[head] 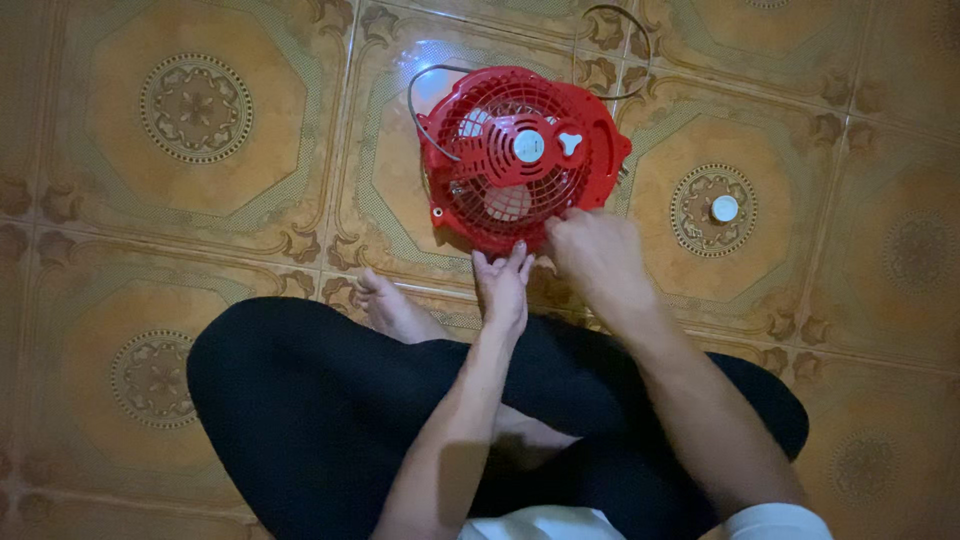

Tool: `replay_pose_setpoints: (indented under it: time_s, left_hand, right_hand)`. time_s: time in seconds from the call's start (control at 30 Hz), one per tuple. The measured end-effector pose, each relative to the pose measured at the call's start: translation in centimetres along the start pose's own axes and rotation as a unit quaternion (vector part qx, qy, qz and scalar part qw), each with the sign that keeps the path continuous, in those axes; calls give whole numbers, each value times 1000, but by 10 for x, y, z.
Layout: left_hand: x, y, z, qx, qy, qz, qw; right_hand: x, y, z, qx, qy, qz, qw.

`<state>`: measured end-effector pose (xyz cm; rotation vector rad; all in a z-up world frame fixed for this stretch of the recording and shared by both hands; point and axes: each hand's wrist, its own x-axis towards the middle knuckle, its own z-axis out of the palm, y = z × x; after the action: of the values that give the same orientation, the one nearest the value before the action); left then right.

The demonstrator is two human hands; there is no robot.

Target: The person disassembles a red electric fan by removing the front grille, fan blades, and rear cover using a screwdriver. They then reassemble the fan by placing the blades back, securing the rear cover, and tightening the screws.

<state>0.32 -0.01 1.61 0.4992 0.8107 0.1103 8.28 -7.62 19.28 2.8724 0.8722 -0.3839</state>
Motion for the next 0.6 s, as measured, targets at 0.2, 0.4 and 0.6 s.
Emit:
replay_pose_setpoints:
  time_s: [0.2, 0.4, 0.6]
  left_hand:
    - [7, -12, -9, 30, 3, 8, 1000]
    - [10, -16, -11, 40, 10, 2, 999]
    - [10, -19, -15, 31, -8, 25, 999]
  right_hand:
    - [6, -13, -10, -45, -17, -60, 997]
    - [9, -7, -17, -60, -23, -162, 985]
    - [19, -7, 8, -136, -31, -162, 977]
